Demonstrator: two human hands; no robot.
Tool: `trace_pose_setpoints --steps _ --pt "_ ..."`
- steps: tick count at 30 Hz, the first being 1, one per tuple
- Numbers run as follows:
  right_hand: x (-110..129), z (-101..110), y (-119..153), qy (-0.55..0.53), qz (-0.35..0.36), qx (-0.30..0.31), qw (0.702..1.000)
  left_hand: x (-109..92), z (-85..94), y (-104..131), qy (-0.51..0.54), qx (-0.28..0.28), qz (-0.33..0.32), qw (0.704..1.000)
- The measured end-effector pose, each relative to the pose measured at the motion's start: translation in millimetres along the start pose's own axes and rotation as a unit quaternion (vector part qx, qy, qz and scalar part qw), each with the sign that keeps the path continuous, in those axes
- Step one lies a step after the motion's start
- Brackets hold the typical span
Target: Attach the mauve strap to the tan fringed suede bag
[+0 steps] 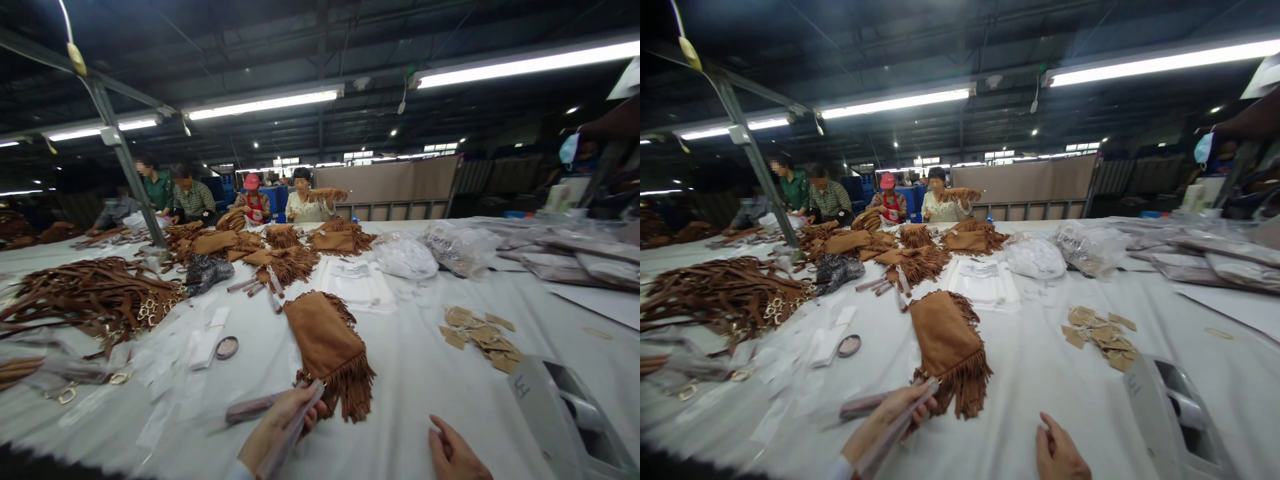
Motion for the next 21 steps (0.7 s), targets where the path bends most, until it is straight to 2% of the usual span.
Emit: trace_pose_setpoints --steps 2,4,10,14,17,19,21 --pt "1.2 -0.3 0.6 0.005 0.002 0.004 1.000 -3.6 -3.2 4.5 0.030 0.032 0.024 0.999" --pt "2.3 -0.8 1.4 0.008 0.000 0.011 1.000 -15.3 -8.2 8.4 0.046 0.058 0.030 0.997" --pt "4.0 1.3 0.2 0.006 0.002 0.001 1.000 -84.7 -30.7 32.0 0.056 0.135 -0.016 0.989" --pt "1.5 0.4 -1.0 0.004 -0.012 0.010 1.000 -121.2 -39.6 56.0 0.052 0.153 -0.044 0.986" --pt "0.4 -1.1 -0.7 0.003 -0.027 0.018 0.999 -125.7 -36.8 63.3 0.051 0.145 -0.051 0.987" --pt "0.2 -1.0 -0.8 0.003 -0.032 0.018 0.999 -115.1 -32.4 61.5 0.052 0.137 -0.054 0.988" --pt "0.4 0.6 -1.7 -0.002 -0.030 0.014 0.999 -94.2 -29.6 56.2 0.053 0.134 -0.053 0.988"
Point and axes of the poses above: each hand's wrist, its own y-axis away from the middle knuckle, its own z-axis out of the back of the hand, x = y × z, the point moved 9 cm from there along -y, towards the middle knuckle, and after that the axes turned 15 degrees about z, right-handed, at the moved point
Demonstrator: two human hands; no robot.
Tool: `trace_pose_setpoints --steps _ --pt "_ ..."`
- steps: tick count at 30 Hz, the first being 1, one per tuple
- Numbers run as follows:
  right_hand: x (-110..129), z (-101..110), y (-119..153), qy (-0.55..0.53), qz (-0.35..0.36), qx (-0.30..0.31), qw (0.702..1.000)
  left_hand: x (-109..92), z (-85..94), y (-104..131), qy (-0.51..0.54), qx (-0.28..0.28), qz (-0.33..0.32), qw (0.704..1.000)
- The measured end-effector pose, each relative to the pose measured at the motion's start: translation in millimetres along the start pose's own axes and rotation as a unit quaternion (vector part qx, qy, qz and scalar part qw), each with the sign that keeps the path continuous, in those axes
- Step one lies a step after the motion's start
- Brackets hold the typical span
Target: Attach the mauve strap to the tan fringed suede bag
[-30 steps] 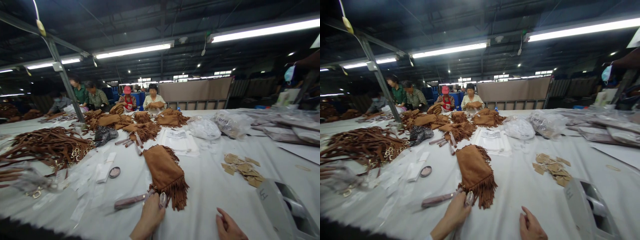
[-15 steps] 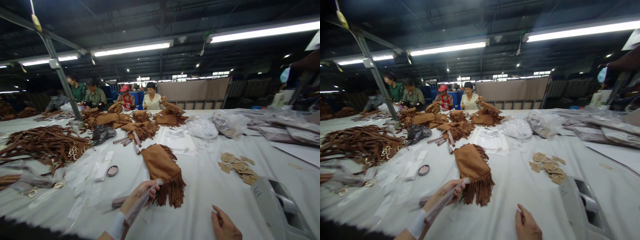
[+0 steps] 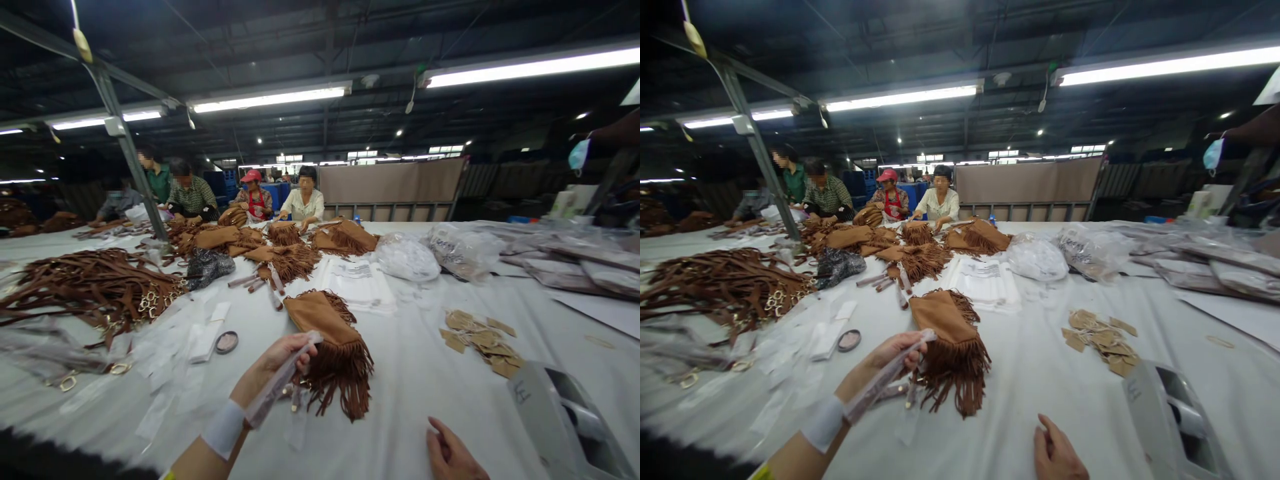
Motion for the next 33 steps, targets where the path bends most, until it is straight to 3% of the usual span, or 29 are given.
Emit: trace_pose_setpoints --steps 4,7,9,12,16,21,26,33 --pt "-2.2 6.0 0.2 -0.025 -0.022 -0.012 0.999 51.3 4.7 -8.2 0.020 0.017 -0.001 1.000" --pt "-1.2 -1.3 8.9 -0.091 -0.096 -0.012 0.991 72.6 6.9 -16.1 0.058 0.021 -0.031 0.998" --pt "12.3 -24.3 17.3 -0.194 -0.136 0.013 0.971 78.6 11.2 -21.5 0.071 0.003 -0.049 0.996" --pt "55.8 -76.7 27.0 -0.355 -0.160 0.086 0.917 79.4 18.5 -25.7 0.055 -0.040 -0.077 0.995" --pt "114.3 -129.8 25.5 -0.450 -0.185 0.147 0.861 74.9 21.8 -22.8 0.016 -0.064 -0.111 0.992" --pt "163.5 -166.6 24.3 -0.503 -0.191 0.248 0.806 78.3 36.3 -15.8 -0.013 -0.099 -0.100 0.990" --pt "177.7 -188.8 47.7 -0.560 -0.285 0.272 0.728 92.7 54.8 4.4 -0.040 -0.105 -0.061 0.992" --pt "189.2 -210.6 74.3 -0.531 -0.284 0.290 0.744 124.5 88.2 54.1 -0.093 -0.120 -0.003 0.988"
Point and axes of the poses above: each hand's wrist, its own y-axis away from the middle knuckle, its own z-axis out of the back of the hand, x = y × z, the point moved 9 cm from there along -y, towards the middle knuckle, and after that the axes turned 15 degrees about z, right-handed, at the moved point
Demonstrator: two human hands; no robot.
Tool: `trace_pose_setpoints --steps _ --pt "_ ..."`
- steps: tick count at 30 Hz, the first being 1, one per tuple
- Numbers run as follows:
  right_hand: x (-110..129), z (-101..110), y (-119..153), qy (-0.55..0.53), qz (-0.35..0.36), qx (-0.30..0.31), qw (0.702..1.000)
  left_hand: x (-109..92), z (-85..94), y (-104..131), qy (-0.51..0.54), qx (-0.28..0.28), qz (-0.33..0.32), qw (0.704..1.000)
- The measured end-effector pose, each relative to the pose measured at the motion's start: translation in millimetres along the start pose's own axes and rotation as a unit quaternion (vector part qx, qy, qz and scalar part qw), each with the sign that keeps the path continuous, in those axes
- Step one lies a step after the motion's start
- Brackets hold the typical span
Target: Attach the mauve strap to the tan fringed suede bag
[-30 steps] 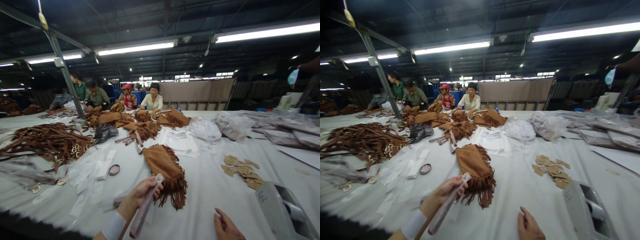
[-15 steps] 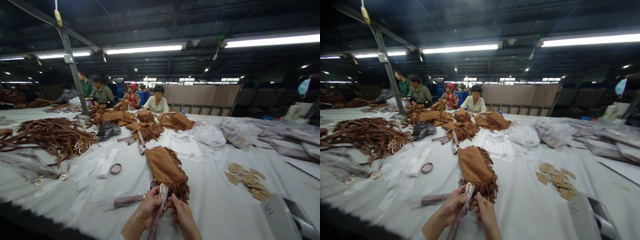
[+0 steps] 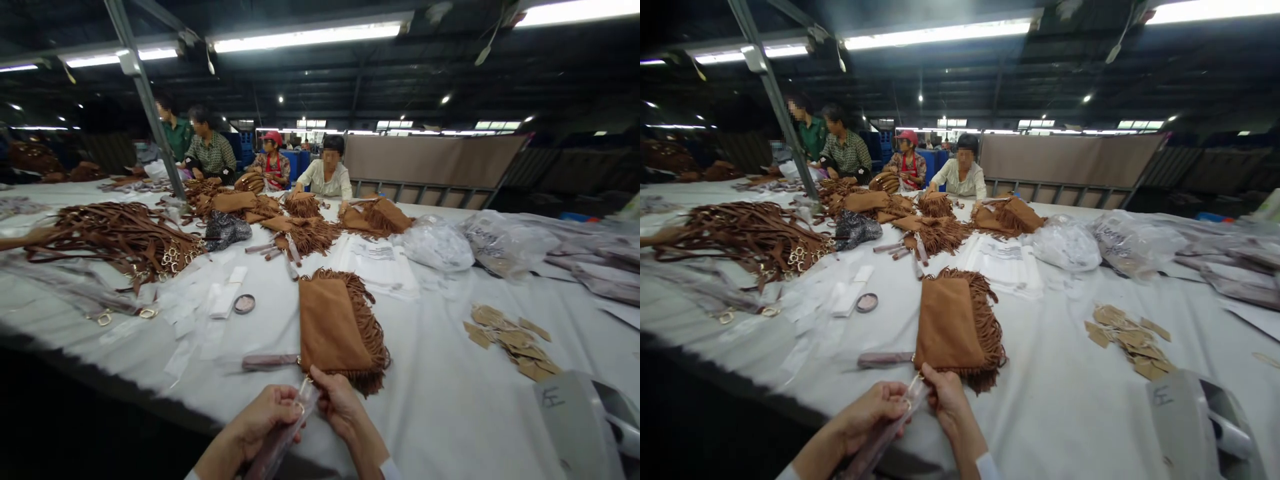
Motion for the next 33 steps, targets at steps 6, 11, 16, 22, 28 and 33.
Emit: trace_pose_setpoints --steps 6,11,16,22,28,33 --pt "-5.7 -3.1 1.3 0.035 -0.002 -0.002 0.999 6.4 10.8 0.8 -0.023 -0.060 -0.040 0.997" --pt "-3.3 2.6 0.1 0.041 0.012 -0.031 0.999 1.8 8.3 -11.6 -0.034 -0.115 -0.067 0.991" --pt "-5.9 7.0 -2.7 0.028 0.019 -0.053 0.998 -3.9 8.2 -20.6 -0.049 -0.129 -0.104 0.985" --pt "-7.8 1.9 2.9 0.046 0.017 -0.019 0.999 -5.3 14.4 -29.1 -0.027 -0.185 -0.125 0.974" --pt "-9.6 0.7 3.5 0.093 0.046 -0.018 0.994 5.7 14.6 -23.6 -0.030 -0.169 -0.094 0.981" --pt "-8.9 1.6 0.3 0.115 0.065 -0.034 0.991 19.5 16.9 -15.6 0.019 -0.134 -0.061 0.989"
Point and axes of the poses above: each hand's wrist, its own y-axis away from the middle knuckle, its own z-axis out of the back of the hand, x = y × z, the point moved 9 cm from there along -y, towards the middle knuckle, and after that the axes turned 15 degrees about z, right-handed, at the moved point
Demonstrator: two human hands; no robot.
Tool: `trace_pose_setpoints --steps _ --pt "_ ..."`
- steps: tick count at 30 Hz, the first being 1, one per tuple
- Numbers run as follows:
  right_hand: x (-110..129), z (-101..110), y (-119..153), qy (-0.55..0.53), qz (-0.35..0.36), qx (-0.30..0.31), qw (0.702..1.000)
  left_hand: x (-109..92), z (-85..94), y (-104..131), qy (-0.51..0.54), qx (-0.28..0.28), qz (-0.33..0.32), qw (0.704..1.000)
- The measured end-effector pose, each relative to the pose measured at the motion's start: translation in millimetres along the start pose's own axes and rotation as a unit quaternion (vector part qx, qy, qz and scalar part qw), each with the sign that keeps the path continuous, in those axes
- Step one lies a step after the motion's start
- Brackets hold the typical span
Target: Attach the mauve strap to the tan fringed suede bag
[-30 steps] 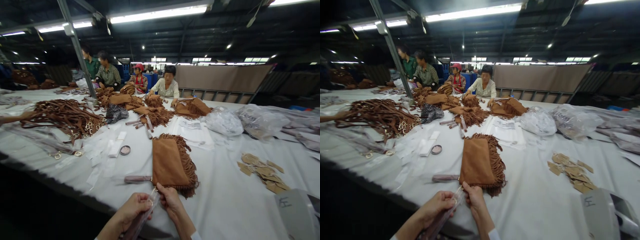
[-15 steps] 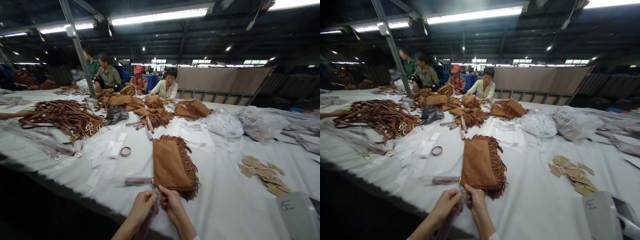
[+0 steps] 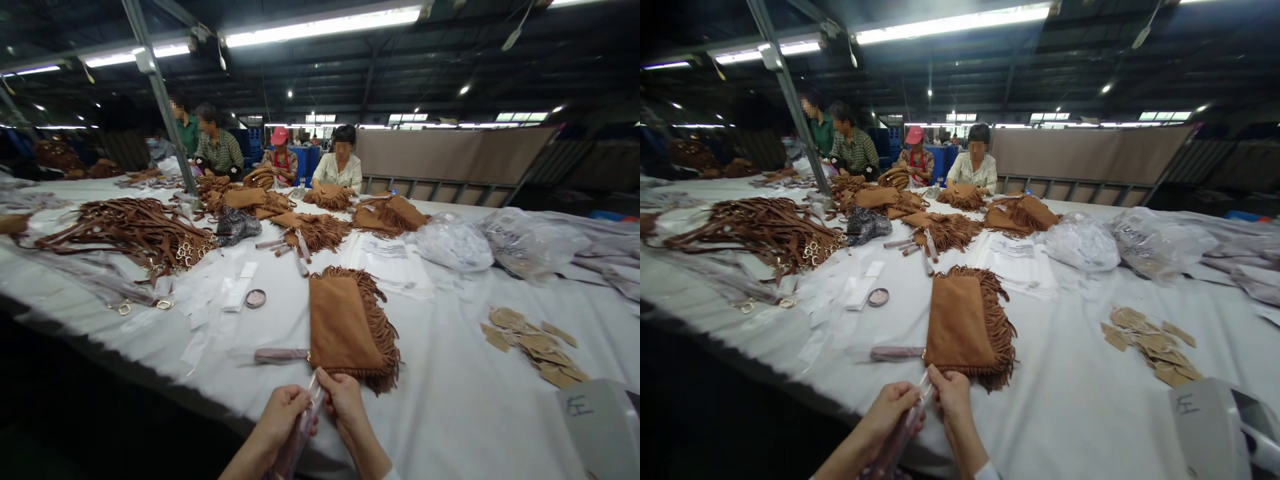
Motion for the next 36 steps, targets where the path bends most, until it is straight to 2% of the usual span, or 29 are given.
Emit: trace_pose_setpoints --steps 6,9,11,13,15,17,19,22,24,26,30,36 --pt "4.4 6.9 2.3 0.035 0.024 -0.007 0.999 -6.2 3.2 -0.2 0.040 -0.062 -0.021 0.997" --pt "2.0 7.7 15.4 0.081 0.003 0.032 0.996 -7.8 8.2 -1.4 0.022 -0.095 -0.035 0.995" --pt "3.5 1.2 26.0 0.107 0.003 0.080 0.991 -10.0 12.8 -1.3 -0.018 -0.117 -0.056 0.991" --pt "5.7 -8.7 34.8 0.098 0.005 0.118 0.988 -15.8 19.3 2.1 -0.093 -0.165 -0.093 0.977" --pt "4.6 -17.5 39.5 0.058 -0.013 0.128 0.990 -23.5 23.8 8.2 -0.178 -0.221 -0.135 0.949" --pt "1.9 -23.5 39.7 0.017 -0.032 0.119 0.992 -27.4 25.3 12.9 -0.218 -0.246 -0.154 0.932" --pt "-0.2 -25.4 36.7 -0.001 -0.037 0.105 0.994 -24.3 24.9 13.5 -0.181 -0.215 -0.138 0.950" --pt "-2.6 -23.9 32.7 -0.011 -0.040 0.095 0.995 -8.9 17.9 11.2 -0.028 -0.090 -0.055 0.994" --pt "-3.4 -21.9 32.3 -0.017 -0.045 0.095 0.994 2.7 5.5 12.4 0.023 0.008 0.017 1.000" --pt "-3.2 -20.8 33.3 -0.020 -0.050 0.099 0.994 9.6 -2.1 16.3 0.001 0.062 0.057 0.996" --pt "1.2 -21.4 34.3 -0.026 -0.050 0.102 0.993 12.0 2.5 18.4 -0.031 0.045 0.051 0.997" --pt "3.6 -17.1 20.5 0.009 -0.047 0.048 0.998 15.0 4.9 17.9 0.021 0.012 0.043 0.999"
Point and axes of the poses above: each hand's wrist, its own y-axis away from the middle knuckle, its own z-axis out of the back of the hand, x = y × z, the point moved 9 cm from there along -y, towards the middle knuckle, and after that the axes turned 15 degrees about z, right-handed, at the moved point
